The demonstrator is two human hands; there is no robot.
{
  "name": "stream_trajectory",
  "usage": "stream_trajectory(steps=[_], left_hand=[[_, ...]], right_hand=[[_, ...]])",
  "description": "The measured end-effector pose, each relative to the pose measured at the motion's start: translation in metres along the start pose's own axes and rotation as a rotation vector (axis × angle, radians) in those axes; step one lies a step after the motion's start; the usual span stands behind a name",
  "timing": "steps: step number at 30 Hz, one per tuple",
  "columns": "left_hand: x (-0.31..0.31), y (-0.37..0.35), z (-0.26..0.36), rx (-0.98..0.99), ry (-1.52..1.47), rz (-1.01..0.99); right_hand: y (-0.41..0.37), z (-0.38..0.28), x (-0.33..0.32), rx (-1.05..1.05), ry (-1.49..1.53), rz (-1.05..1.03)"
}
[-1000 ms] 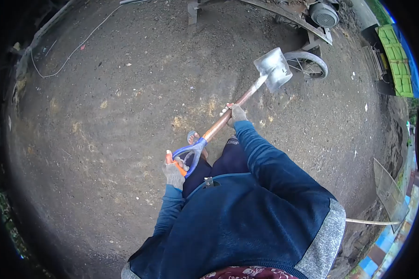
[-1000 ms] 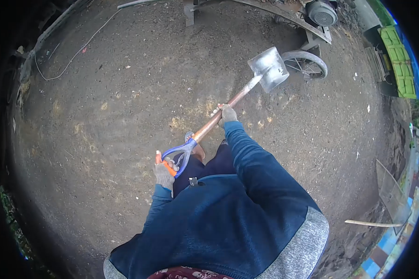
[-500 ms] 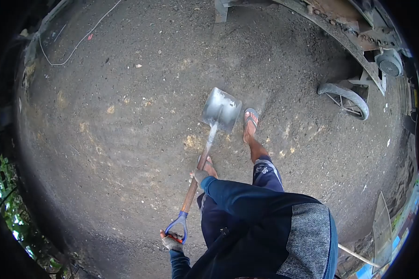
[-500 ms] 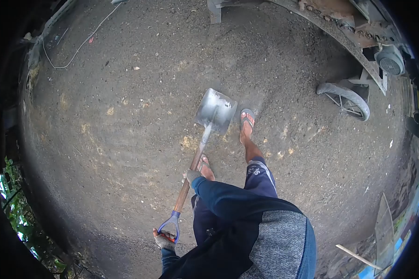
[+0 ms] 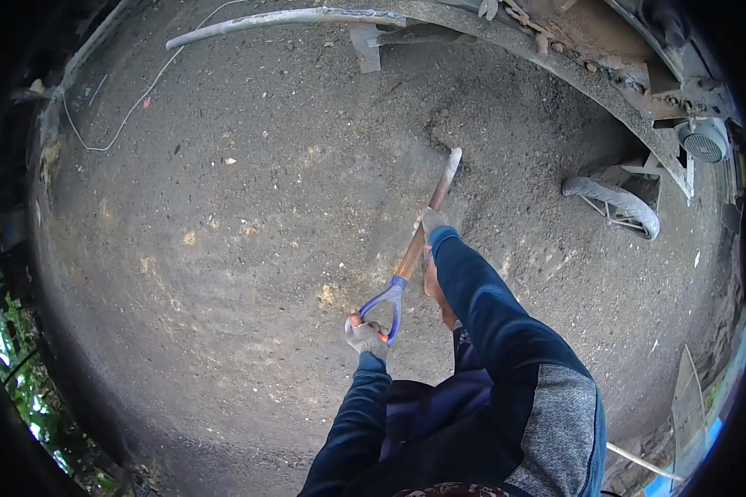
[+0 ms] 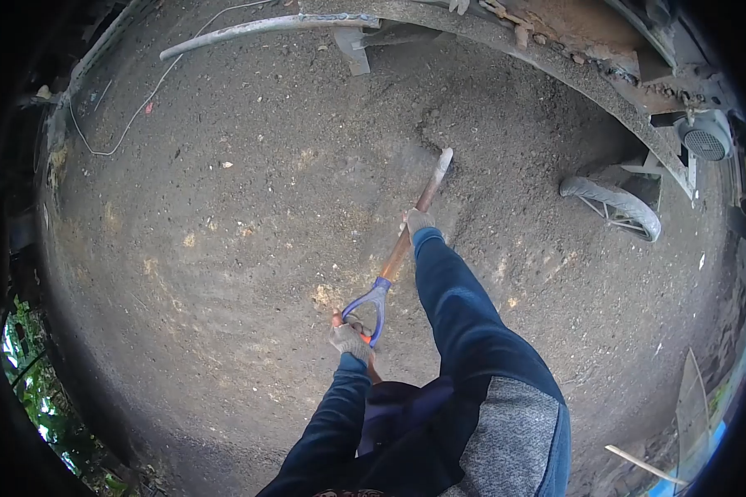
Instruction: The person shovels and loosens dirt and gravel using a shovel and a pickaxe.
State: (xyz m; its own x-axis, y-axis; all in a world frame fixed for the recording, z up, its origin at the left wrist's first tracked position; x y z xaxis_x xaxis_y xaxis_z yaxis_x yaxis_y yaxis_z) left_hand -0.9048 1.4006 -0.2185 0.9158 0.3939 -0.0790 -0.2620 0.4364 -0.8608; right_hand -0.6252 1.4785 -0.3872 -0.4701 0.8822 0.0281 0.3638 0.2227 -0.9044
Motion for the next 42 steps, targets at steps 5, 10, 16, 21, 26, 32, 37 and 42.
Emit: stream_trajectory(steps=[5, 10, 16, 21, 26, 32, 37, 42], left_hand=[[-0.078, 0.017, -0.026, -0.063, -0.134, -0.053], [-0.173, 0.025, -0.012, -0.168, -0.314, -0.254], [-0.289, -0.043, 0.105, 0.007, -0.027, -0.425], [-0.370, -0.052, 0.202, 0.191, 0.237, -0.463], [-0.415, -0.068, 0.228, 0.358, 0.637, -0.509], [-0.408, -0.072, 0.065, 0.238, 1.099, -0.780], [-0.443, -0.213, -0.221, -0.114, 1.498, -1.170], [-0.619, -0.487, -0.409, -0.828, 1.851, -1.472]], right_hand=[[-0.046, 0.039, -0.011, -0.042, -0.024, 0.047], [-0.098, 0.095, -0.021, -0.211, -0.056, 0.123], [-0.290, 0.156, 0.000, -0.213, 0.249, -0.021], [-0.382, 0.246, 0.018, -0.090, 0.625, -0.093], [-0.457, 0.365, -0.030, 0.075, 0.954, 0.013], [-0.501, 0.562, -0.225, 0.037, 1.401, 0.267], [-0.662, 0.752, -0.471, -0.467, 1.691, 0.806], [-0.938, 0.927, -0.616, -0.938, 1.751, 1.429]])
Point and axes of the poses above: each hand's wrist, its own y-axis towards the middle knuckle, its own x-axis out of the palm, z = x × y, the point moved 1 cm from there along y, towards the middle knuckle, and after that the axes turned 4 degrees about -z, right-handed, at the moved point
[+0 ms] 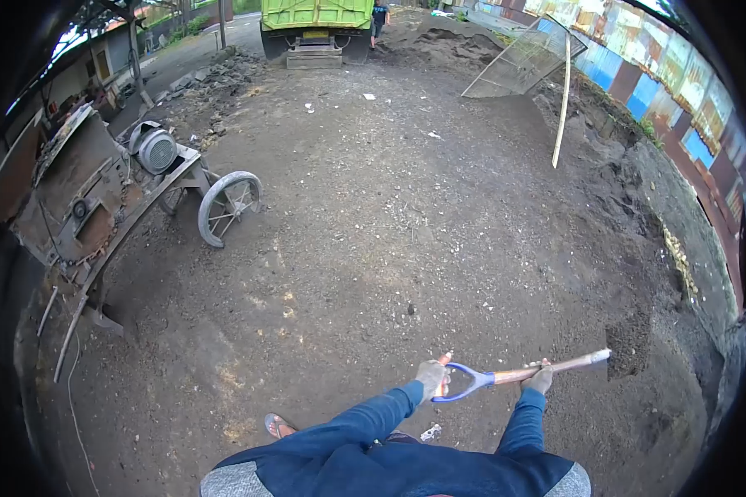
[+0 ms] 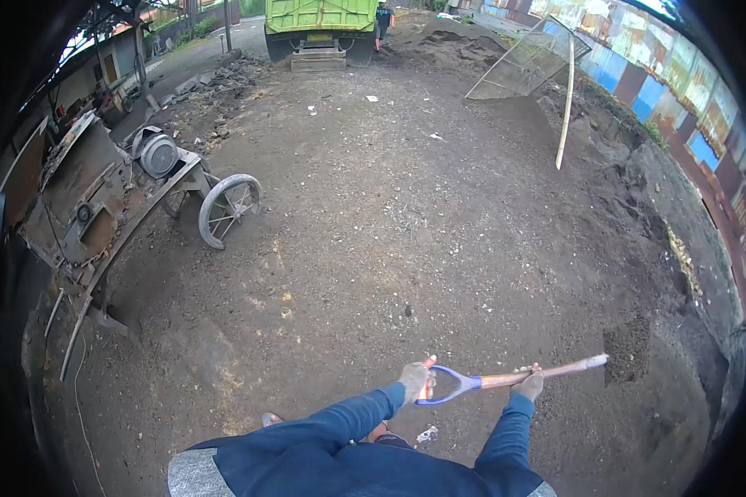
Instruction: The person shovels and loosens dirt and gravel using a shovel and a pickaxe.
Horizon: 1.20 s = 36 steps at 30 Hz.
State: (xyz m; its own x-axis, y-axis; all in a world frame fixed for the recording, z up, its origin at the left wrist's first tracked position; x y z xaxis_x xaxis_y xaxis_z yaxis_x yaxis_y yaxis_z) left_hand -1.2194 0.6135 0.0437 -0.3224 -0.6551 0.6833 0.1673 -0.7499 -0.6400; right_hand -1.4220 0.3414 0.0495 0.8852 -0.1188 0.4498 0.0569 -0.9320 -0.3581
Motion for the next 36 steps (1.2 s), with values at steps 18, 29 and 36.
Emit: stream_trajectory(steps=[18, 29, 36], left_hand=[[0.018, -0.123, 0.074, 0.116, 0.693, -0.153], [-0.229, -0.344, 0.040, 1.035, -0.167, 0.615], [-0.364, -0.347, -0.024, 1.084, -1.069, 0.899]], right_hand=[[-0.049, 0.291, -0.102, 0.948, -0.348, -0.495], [-0.343, 0.471, 0.310, 1.139, -0.679, -0.895], [-0.518, 0.584, 0.337, 1.203, -1.022, -1.138]])
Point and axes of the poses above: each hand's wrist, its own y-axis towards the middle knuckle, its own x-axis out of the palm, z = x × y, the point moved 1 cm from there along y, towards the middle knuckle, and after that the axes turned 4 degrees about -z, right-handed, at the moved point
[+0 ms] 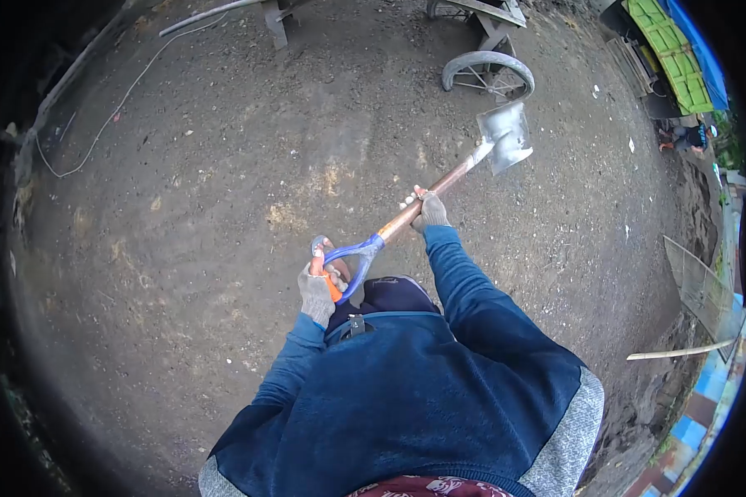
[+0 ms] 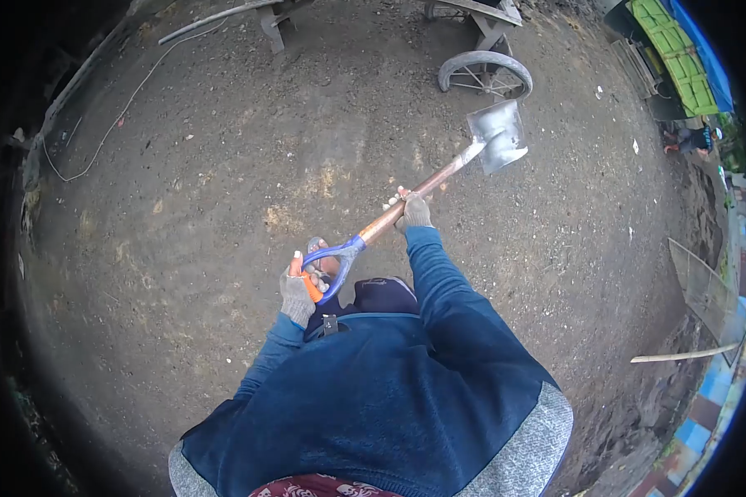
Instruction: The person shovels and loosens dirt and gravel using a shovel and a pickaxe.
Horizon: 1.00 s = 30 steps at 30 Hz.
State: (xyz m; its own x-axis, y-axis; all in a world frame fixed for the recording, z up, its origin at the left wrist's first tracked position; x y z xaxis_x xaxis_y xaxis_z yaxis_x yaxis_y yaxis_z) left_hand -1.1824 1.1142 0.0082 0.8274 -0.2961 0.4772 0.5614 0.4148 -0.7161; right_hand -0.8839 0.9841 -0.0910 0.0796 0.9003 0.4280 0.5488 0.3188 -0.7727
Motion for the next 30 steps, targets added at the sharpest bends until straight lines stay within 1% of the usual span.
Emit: stream_trajectory(steps=[2, 4, 5, 6, 7, 8, 9, 10, 12, 13, 14, 15, 17, 18, 19, 20, 21, 22, 23, 24, 25, 26, 27, 29, 30], left_hand=[[-0.052, 0.018, -0.006, -0.095, -0.200, 0.125], [-0.087, 0.007, -0.005, -0.122, -0.225, 0.301], [-0.103, -0.005, -0.008, -0.130, -0.279, 0.400], [-0.118, -0.018, -0.011, -0.135, -0.333, 0.500], [-0.111, -0.038, -0.002, -0.112, -0.321, 0.581], [-0.143, -0.045, -0.023, -0.091, -0.301, 0.691], [-0.146, -0.059, -0.028, -0.068, -0.293, 0.735], [-0.146, -0.069, -0.032, -0.043, -0.286, 0.781], [-0.154, -0.076, -0.051, -0.105, -0.348, 0.864], [-0.156, -0.073, -0.063, -0.116, -0.386, 0.895], [-0.150, -0.059, -0.070, -0.128, -0.424, 0.923], [-0.123, -0.031, -0.064, -0.135, -0.450, 0.971], [-0.084, 0.045, -0.066, -0.106, -0.425, 0.946], [-0.060, 0.086, -0.064, -0.101, -0.408, 0.928], [-0.011, 0.160, -0.050, -0.084, -0.503, 0.974], [0.033, 0.216, -0.039, -0.080, -0.500, 0.873], [0.077, 0.272, -0.027, -0.074, -0.495, 0.771], [0.108, 0.328, -0.027, -0.005, -0.416, 0.734], [0.141, 0.371, -0.017, -0.010, -0.470, 0.699], [0.166, 0.394, -0.011, -0.014, -0.528, 0.669], [0.177, 0.398, -0.017, -0.012, -0.522, 0.660], [0.188, 0.414, -0.017, 0.004, -0.521, 0.632], [0.193, 0.421, -0.019, 0.016, -0.514, 0.612], [0.170, 0.424, -0.051, 0.053, -0.563, 0.613], [0.158, 0.416, -0.062, 0.073, -0.588, 0.615]], right_hand=[[0.018, 0.041, 0.047, 0.108, -0.140, 0.025], [0.024, 0.091, 0.077, 0.171, -0.296, 0.057], [0.024, 0.115, 0.087, 0.253, -0.310, 0.035], [0.022, 0.141, 0.093, 0.335, -0.324, 0.011], [0.019, 0.167, 0.097, 0.416, -0.337, -0.017], [0.037, 0.212, 0.077, 0.434, -0.341, -0.009], [0.012, 0.210, 0.100, 0.498, -0.448, 0.123], [0.020, 0.244, 0.082, 0.371, -0.440, 0.041], [0.049, 0.294, 0.054, 0.640, -0.529, 0.009], [0.058, 0.301, 0.050, 0.702, -0.583, 0.036], [0.075, 0.299, 0.052, 0.761, -0.637, 0.064], [0.111, 0.290, 0.063, 0.666, -0.615, 0.050], [0.171, 0.270, 0.062, 0.486, -0.565, 0.050], [0.254, 0.305, 0.017, 0.792, -0.274, 0.124], [0.292, 0.211, 0.053, 0.577, -0.718, -0.111], [0.329, 0.138, 0.097, 0.551, -0.493, -0.036], [0.381, 0.075, 0.126, 0.303, -0.648, -0.090], [0.423, 0.021, 0.155, 0.429, -0.577, -0.023], [0.463, -0.013, 0.169, 0.365, -0.634, -0.056], [0.487, -0.034, 0.170, 0.236, -0.897, -0.090], [0.510, -0.055, 0.171, 0.102, -1.168, -0.087], [0.553, -0.055, 0.159, -0.019, -1.380, -0.147], [0.548, -0.064, 0.165, 0.041, -1.224, -0.103], [0.507, -0.072, 0.168, 0.175, -0.911, -0.016], [0.497, -0.066, 0.161, 0.191, -0.906, 0.014]])
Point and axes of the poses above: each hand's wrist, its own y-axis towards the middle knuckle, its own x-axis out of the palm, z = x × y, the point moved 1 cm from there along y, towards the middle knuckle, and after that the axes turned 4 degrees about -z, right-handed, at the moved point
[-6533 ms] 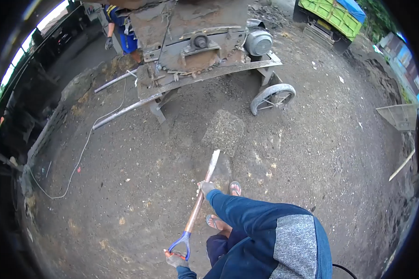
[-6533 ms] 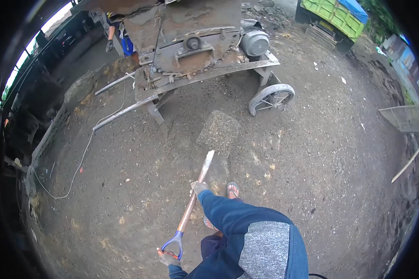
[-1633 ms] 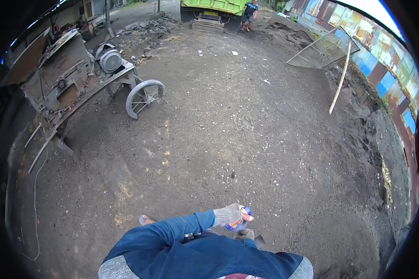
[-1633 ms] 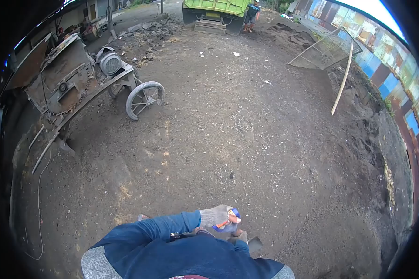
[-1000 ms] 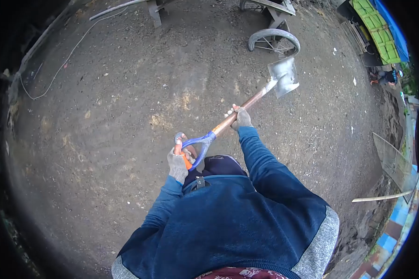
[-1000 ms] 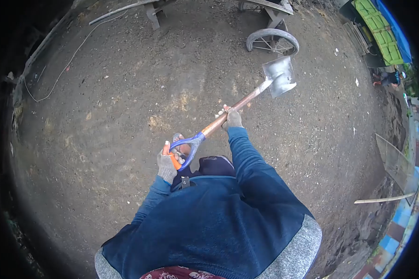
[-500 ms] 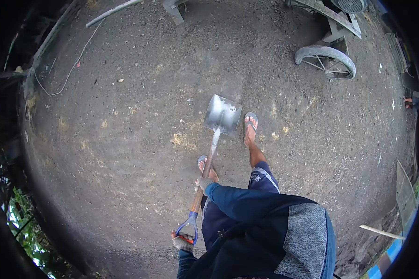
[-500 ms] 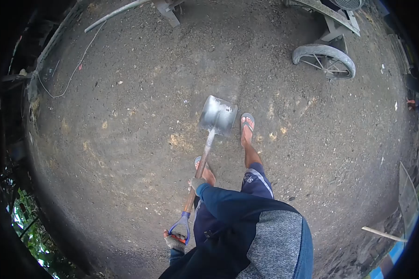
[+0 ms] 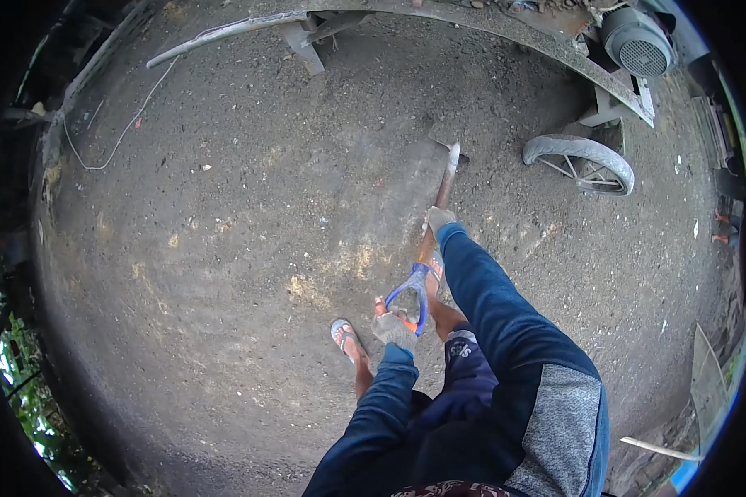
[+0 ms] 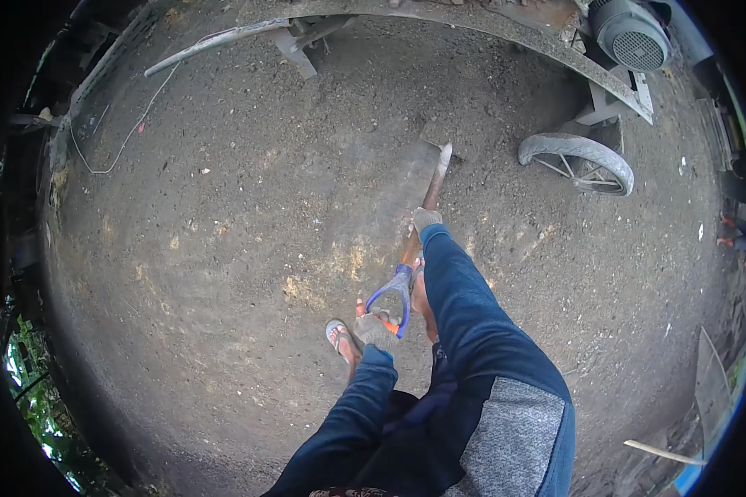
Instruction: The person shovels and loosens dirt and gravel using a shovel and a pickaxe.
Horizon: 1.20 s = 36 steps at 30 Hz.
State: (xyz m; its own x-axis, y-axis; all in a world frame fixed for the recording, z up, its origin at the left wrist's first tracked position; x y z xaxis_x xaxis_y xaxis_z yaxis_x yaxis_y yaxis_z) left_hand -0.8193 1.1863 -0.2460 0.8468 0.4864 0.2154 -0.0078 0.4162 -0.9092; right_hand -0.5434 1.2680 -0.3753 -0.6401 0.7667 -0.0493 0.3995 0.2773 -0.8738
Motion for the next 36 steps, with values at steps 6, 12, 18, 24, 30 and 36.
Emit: stream_trajectory(steps=[6, 12, 18, 24, 30, 36], left_hand=[[-0.082, -0.080, 0.065, -0.129, 0.064, -0.087], [-0.210, -0.070, 0.149, -0.177, -0.095, -0.276], [-0.262, -0.157, 0.339, 0.177, 0.475, -0.427], [-0.299, -0.203, 0.395, 0.327, 0.977, -0.480], [-0.359, -0.222, 0.217, 0.071, 1.477, -0.768], [-0.518, -0.372, -0.099, -0.531, 1.875, -1.309]], right_hand=[[-0.096, 0.061, 0.020, -0.090, 0.102, 0.031], [-0.222, 0.119, 0.072, -0.147, 0.174, 0.071], [-0.405, 0.173, 0.162, -0.127, 0.833, -0.074], [-0.482, 0.319, 0.161, 0.073, 1.234, -0.125], [-0.552, 0.582, 0.021, 0.016, 1.711, 0.286], [-0.787, 0.894, -0.165, -0.366, 2.040, 1.142]])
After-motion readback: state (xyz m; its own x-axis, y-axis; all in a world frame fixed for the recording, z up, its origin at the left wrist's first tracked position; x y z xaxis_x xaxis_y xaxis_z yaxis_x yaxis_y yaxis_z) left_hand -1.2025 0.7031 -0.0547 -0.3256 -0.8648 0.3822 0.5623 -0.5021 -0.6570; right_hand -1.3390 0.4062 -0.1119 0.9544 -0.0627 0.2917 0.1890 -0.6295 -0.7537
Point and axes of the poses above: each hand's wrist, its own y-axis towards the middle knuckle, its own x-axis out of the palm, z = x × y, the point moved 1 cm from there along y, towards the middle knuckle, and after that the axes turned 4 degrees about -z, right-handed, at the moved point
